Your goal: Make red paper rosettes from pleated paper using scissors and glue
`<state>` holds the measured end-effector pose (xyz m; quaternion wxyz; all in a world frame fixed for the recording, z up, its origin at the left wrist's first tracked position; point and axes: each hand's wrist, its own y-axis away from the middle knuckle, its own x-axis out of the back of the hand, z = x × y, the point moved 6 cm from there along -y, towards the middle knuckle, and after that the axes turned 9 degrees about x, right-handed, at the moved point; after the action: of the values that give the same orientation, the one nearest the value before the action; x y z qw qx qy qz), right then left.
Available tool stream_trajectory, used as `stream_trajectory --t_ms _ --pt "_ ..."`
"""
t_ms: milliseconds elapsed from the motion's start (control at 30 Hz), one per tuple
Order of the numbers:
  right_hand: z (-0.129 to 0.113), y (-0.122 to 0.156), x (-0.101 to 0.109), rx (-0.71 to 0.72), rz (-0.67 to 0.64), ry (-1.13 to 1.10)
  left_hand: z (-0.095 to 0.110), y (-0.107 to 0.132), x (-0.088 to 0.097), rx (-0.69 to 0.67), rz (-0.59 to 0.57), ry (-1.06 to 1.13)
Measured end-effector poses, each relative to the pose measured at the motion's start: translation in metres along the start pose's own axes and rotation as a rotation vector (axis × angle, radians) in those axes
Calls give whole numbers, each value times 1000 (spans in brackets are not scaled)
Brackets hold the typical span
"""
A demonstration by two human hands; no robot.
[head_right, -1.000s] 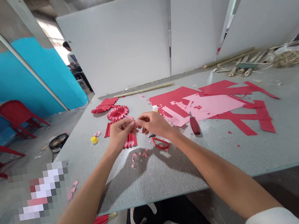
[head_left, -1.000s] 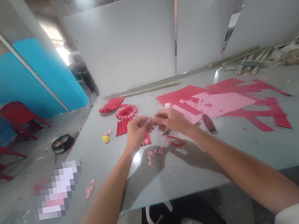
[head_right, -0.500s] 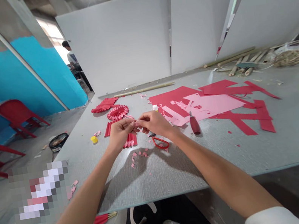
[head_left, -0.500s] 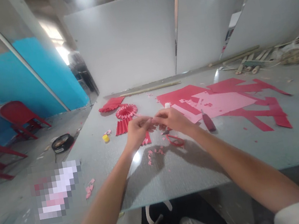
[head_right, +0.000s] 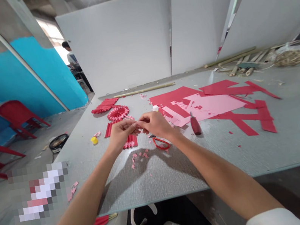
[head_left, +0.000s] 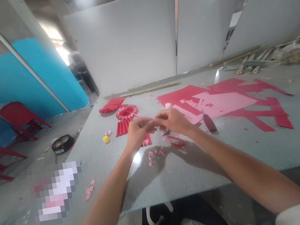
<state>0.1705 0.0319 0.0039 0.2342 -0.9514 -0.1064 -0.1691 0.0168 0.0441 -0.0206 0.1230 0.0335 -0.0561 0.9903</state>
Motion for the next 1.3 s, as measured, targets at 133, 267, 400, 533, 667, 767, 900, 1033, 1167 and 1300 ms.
stream_trajectory --t_ms 133,267,400,533,667,767,900,1033,1167,1300 --pt "-1 1 -1 1 0 26 -4 -1 1 35 9 32" --pt "-1 1 -1 5 -4 45 -7 -2 1 77 -3 57" --pt "1 0 -2 28 -13 89 -8 -2 2 90 14 43" --pt "1 0 -3 43 -12 129 -10 -2 2 102 44 10" --pt "-2 1 -3 52 -11 103 -8 -2 2 72 61 -16" --pt "-1 1 -3 20 -4 84 -7 -2 2 61 66 -3" --pt "1 0 -4 36 -14 118 -6 -1 3 53 87 -3" --pt "-1 0 -6 110 -1 170 -3 0 2 43 80 23" --pt "-1 0 -6 139 28 210 1 2 5 40 103 54" --pt "-1 0 -6 157 20 209 3 2 6 31 116 42"
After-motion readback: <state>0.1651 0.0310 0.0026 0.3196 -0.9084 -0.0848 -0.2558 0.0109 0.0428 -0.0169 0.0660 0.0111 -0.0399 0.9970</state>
